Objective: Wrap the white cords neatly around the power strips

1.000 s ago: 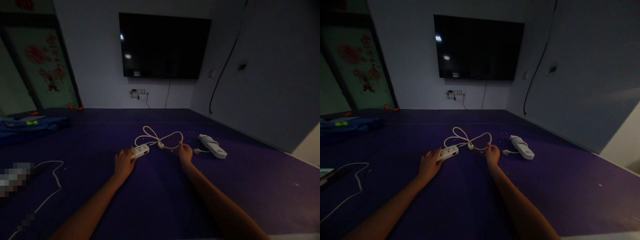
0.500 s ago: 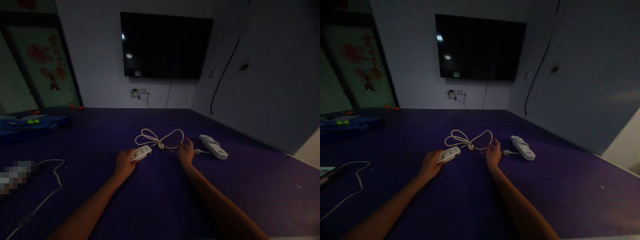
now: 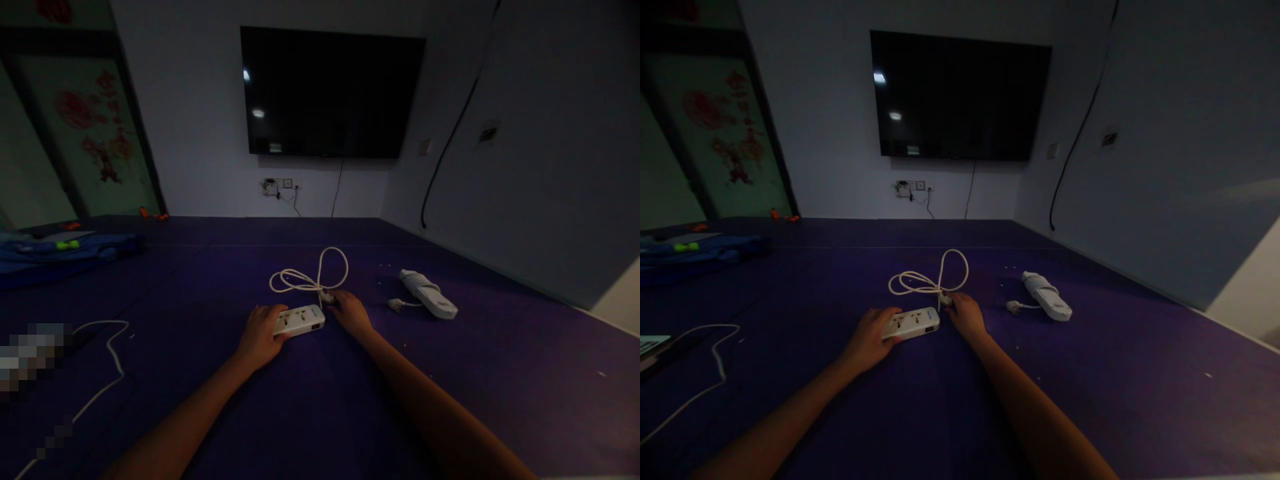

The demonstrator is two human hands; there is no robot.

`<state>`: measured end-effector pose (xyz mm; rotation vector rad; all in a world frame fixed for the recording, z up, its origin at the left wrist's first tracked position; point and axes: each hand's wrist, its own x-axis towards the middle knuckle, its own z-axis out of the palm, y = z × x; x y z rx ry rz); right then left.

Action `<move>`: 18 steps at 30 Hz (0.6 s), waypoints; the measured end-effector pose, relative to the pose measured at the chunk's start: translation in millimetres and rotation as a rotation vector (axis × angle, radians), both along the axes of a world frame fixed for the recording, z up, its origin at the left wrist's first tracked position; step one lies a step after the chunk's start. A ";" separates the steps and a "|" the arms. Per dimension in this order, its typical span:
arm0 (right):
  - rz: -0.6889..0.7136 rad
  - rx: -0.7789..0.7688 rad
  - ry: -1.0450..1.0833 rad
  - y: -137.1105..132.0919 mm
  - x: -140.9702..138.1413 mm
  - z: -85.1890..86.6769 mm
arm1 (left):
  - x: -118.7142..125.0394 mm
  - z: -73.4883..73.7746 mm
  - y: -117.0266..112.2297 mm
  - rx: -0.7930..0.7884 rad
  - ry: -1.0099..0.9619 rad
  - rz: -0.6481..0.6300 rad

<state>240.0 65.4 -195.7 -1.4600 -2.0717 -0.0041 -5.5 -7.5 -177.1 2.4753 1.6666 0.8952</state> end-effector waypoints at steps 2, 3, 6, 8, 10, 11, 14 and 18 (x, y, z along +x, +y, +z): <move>-0.003 0.003 0.031 -1.2 -0.4 2.7 | 1.6 -0.9 -1.0 0.008 -0.001 -0.032; 0.004 0.016 0.059 -2.1 -1.5 3.9 | 2.1 -1.4 -1.3 0.012 -0.001 -0.046; 0.036 0.072 0.247 -5.6 -7.5 6.3 | 2.7 -3.3 -1.3 0.025 -0.005 -0.085; 0.043 0.081 0.470 -7.5 -11.9 7.3 | 2.9 -4.2 -1.3 0.026 -0.009 -0.112; 0.034 0.050 0.724 -8.1 -14.3 7.8 | 3.5 -4.6 -1.9 0.020 -0.014 -0.141; 0.028 0.025 0.844 -7.7 -14.5 8.0 | 4.0 -4.5 -2.4 0.015 -0.016 -0.161; 0.020 -0.066 1.128 -4.5 -12.1 7.4 | 6.1 -4.2 -4.8 0.004 -0.014 -0.240; 0.063 -0.129 1.261 -0.7 -9.7 3.9 | 8.5 -4.2 -7.6 -0.013 -0.010 -0.322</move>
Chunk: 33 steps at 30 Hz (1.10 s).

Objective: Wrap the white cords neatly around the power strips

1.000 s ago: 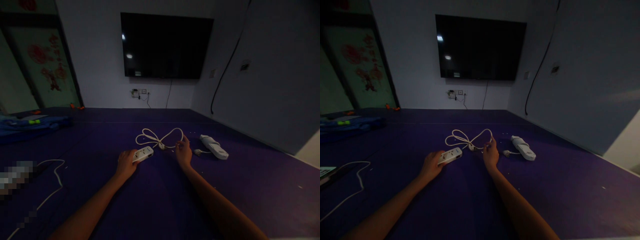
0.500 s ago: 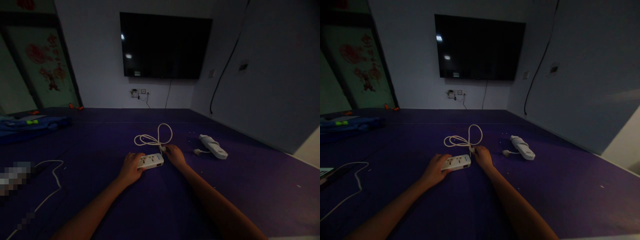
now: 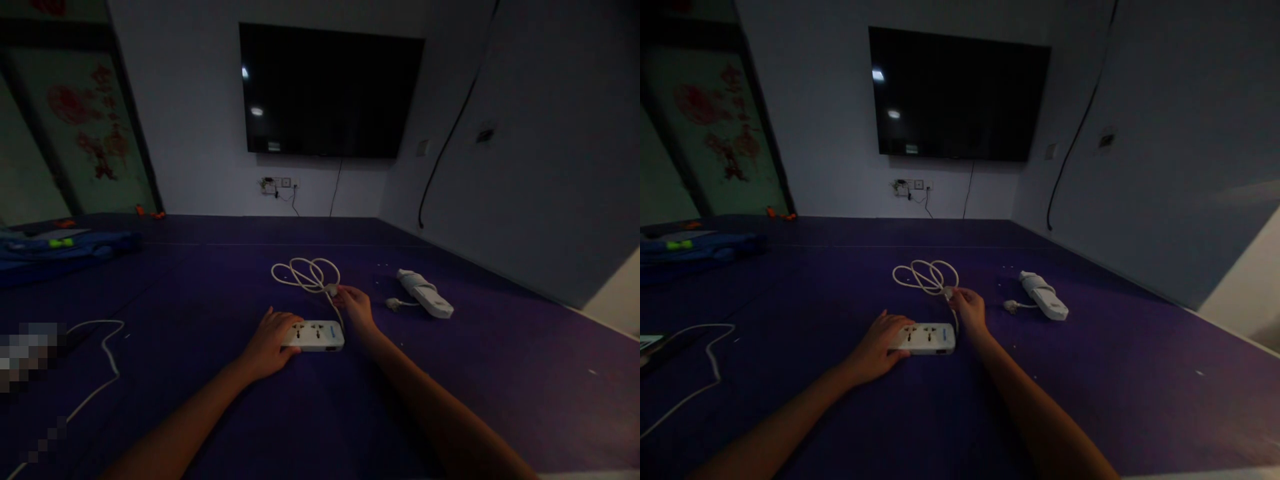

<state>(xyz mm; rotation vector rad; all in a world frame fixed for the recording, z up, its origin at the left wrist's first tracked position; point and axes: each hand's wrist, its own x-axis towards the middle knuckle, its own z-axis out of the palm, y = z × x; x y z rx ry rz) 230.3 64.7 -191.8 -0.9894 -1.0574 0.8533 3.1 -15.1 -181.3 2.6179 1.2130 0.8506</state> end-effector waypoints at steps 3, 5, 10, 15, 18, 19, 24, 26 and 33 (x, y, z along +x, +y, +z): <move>0.031 0.023 -0.070 0.4 -2.8 -4.3 | 0.4 0.6 -1.4 -0.005 0.013 -0.041; 0.073 0.062 -0.175 0.0 -5.2 -7.5 | 0.2 1.3 -2.2 0.015 0.021 -0.069; 0.092 0.136 -0.649 -1.0 -3.9 -11.8 | -1.6 2.9 -3.8 0.116 0.021 -0.176; 0.029 0.098 -0.877 0.5 3.3 -11.7 | -4.5 3.6 -3.2 0.198 -0.020 -0.211; 0.012 0.065 -0.794 3.3 6.1 -11.2 | -4.8 3.4 -2.6 0.242 -0.066 -0.189; 0.024 0.052 -0.721 4.1 6.8 -10.1 | -4.6 3.4 -2.6 0.258 -0.087 -0.175; 0.232 0.034 -0.261 -0.2 7.1 6.6 | -4.0 4.7 -1.7 0.373 -0.306 0.023; 0.321 0.075 -0.200 -6.6 4.2 15.6 | -5.5 5.2 0.3 0.426 -0.455 0.148; 0.282 0.292 -0.609 -18.1 -7.3 20.1 | -18.1 4.6 14.4 0.499 -0.815 0.477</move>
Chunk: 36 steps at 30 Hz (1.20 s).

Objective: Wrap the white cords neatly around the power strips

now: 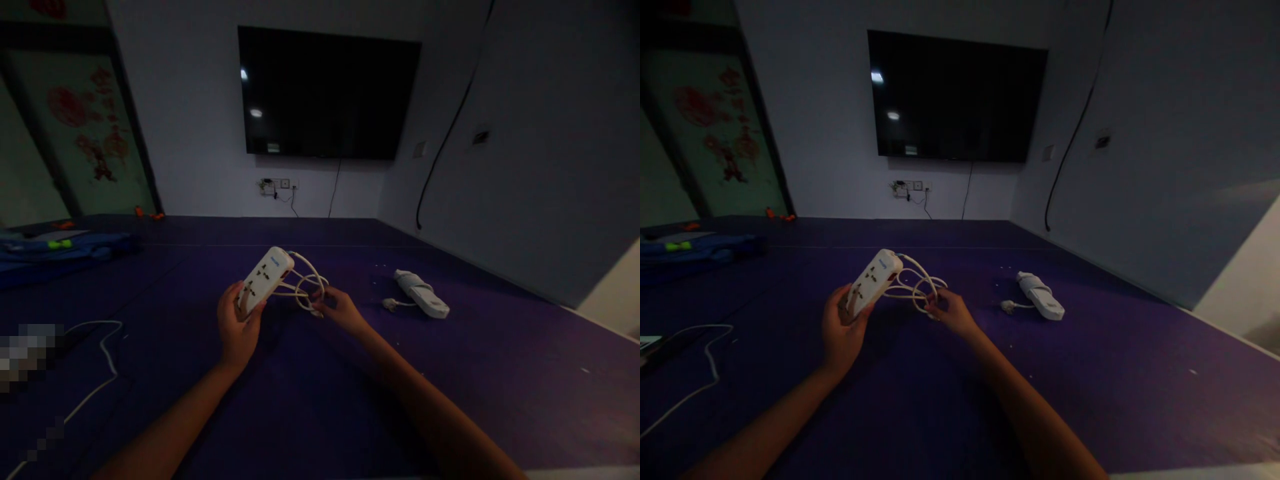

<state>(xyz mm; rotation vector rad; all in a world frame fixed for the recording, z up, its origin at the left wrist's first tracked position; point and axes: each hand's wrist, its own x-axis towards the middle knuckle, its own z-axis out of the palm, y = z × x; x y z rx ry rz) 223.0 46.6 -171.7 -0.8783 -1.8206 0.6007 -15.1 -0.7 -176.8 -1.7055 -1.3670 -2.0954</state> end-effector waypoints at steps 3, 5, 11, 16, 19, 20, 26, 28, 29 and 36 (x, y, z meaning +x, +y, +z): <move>-0.108 0.095 -0.098 7.1 5.0 -5.3 | -5.8 2.4 5.7 0.006 -0.129 0.030; -0.226 0.163 -0.161 10.9 10.3 -4.9 | -8.8 5.4 7.9 0.011 -0.177 0.053; -0.696 0.431 -0.358 5.4 22.9 9.6 | -13.1 7.6 11.1 -0.008 -0.186 0.106; -0.907 0.430 -0.407 1.1 29.9 11.2 | -14.2 3.4 15.3 -0.023 -0.201 0.077; -0.952 0.313 -0.439 1.4 31.2 8.5 | -15.1 5.1 16.3 -0.013 -0.192 0.089; -0.957 0.255 -0.458 1.5 30.9 7.5 | -15.6 5.9 16.7 -0.008 -0.186 0.105; -0.822 -0.103 -0.373 6.0 25.9 0.7 | -19.7 4.9 19.7 -0.015 -0.187 0.148; -0.722 -0.124 -0.174 8.1 26.3 0.0 | -20.1 2.9 20.1 -0.032 -0.156 0.160; -0.688 -0.115 -0.070 8.9 27.5 0.5 | -20.1 2.0 20.1 -0.040 -0.132 0.159; -0.652 0.144 0.224 7.5 43.1 11.5 | -14.8 0.0 14.3 -0.055 -0.019 0.115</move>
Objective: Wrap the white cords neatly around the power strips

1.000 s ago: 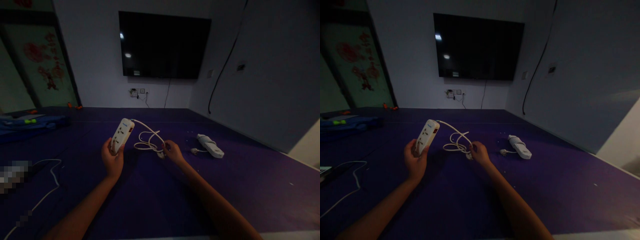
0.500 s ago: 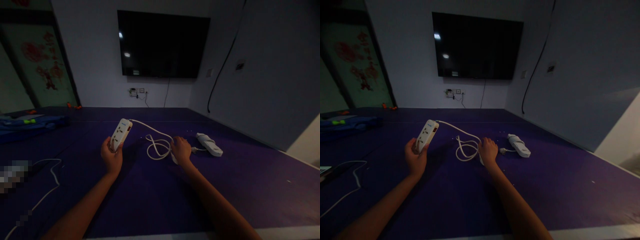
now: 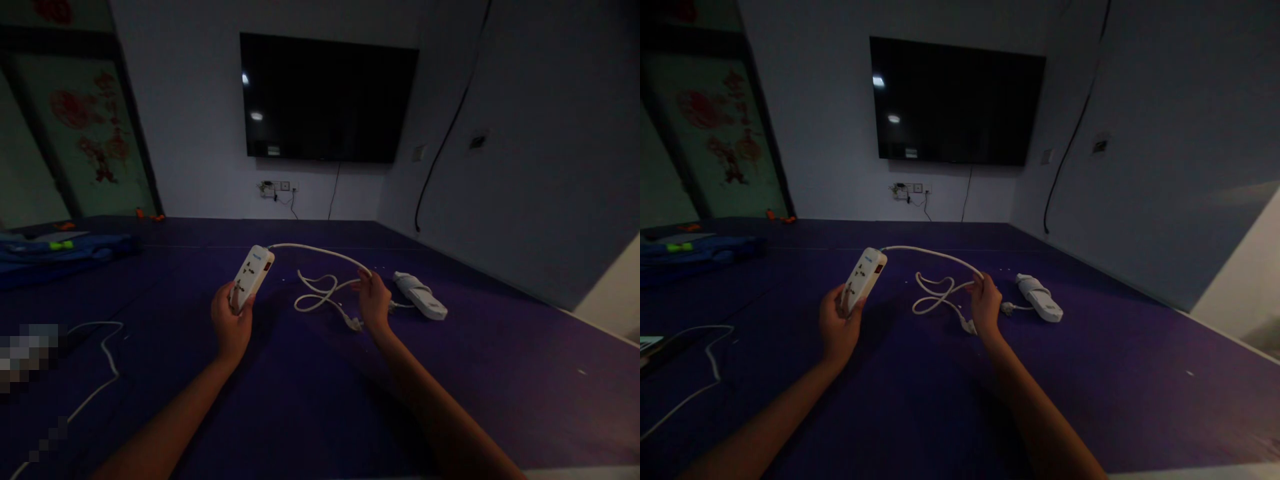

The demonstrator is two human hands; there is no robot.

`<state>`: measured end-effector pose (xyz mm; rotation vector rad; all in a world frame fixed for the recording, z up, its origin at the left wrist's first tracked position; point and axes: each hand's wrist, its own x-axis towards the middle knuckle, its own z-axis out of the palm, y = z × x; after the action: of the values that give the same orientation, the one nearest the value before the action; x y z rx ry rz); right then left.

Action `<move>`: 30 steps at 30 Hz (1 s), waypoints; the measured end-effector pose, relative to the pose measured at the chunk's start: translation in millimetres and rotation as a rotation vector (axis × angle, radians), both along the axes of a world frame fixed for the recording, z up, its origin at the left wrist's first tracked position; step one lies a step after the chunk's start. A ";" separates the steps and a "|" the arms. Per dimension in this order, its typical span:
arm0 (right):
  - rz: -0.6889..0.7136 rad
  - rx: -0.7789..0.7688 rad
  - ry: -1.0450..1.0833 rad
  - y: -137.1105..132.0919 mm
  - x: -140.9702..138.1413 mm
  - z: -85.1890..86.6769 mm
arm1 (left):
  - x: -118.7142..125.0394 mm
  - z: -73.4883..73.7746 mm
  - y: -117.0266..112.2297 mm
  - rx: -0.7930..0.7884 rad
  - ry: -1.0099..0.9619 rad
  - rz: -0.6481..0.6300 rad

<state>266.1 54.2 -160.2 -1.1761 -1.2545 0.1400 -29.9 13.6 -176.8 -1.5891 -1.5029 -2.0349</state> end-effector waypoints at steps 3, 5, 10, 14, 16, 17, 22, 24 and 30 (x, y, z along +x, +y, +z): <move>-0.050 0.083 0.039 -0.4 6.8 1.4 | 3.4 0.9 -4.2 0.009 0.046 -0.014; -0.125 0.141 0.027 -1.0 11.7 2.4 | 5.4 1.2 -6.0 0.009 0.076 -0.029; -0.231 0.299 -0.136 -6.8 17.8 8.5 | 8.1 -3.3 -3.5 -0.044 0.024 -0.076; -0.150 0.350 -0.290 -9.4 13.0 7.2 | 8.9 -10.8 1.7 -0.115 -0.079 -0.142; -0.106 0.338 -0.361 -8.1 10.2 2.4 | 10.0 -12.4 2.6 -0.142 -0.119 -0.155; -0.092 0.321 -0.392 -7.1 9.0 -0.6 | 10.7 -12.3 2.4 -0.151 -0.137 -0.153; -0.030 0.249 -0.580 -5.8 1.2 -13.0 | 13.8 -6.4 -1.6 -0.124 -0.216 -0.161; 0.011 0.264 -0.667 -10.1 -6.1 -13.6 | 13.6 -5.7 -1.7 -0.103 -0.240 -0.185; 0.209 0.298 -0.933 -32.3 -38.7 -4.5 | 9.9 -11.5 3.4 -0.089 -0.277 -0.191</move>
<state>227.4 21.8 -164.7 -0.8470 -2.1240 -0.4860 -20.0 17.0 -188.2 -1.5906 -1.6065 -2.4100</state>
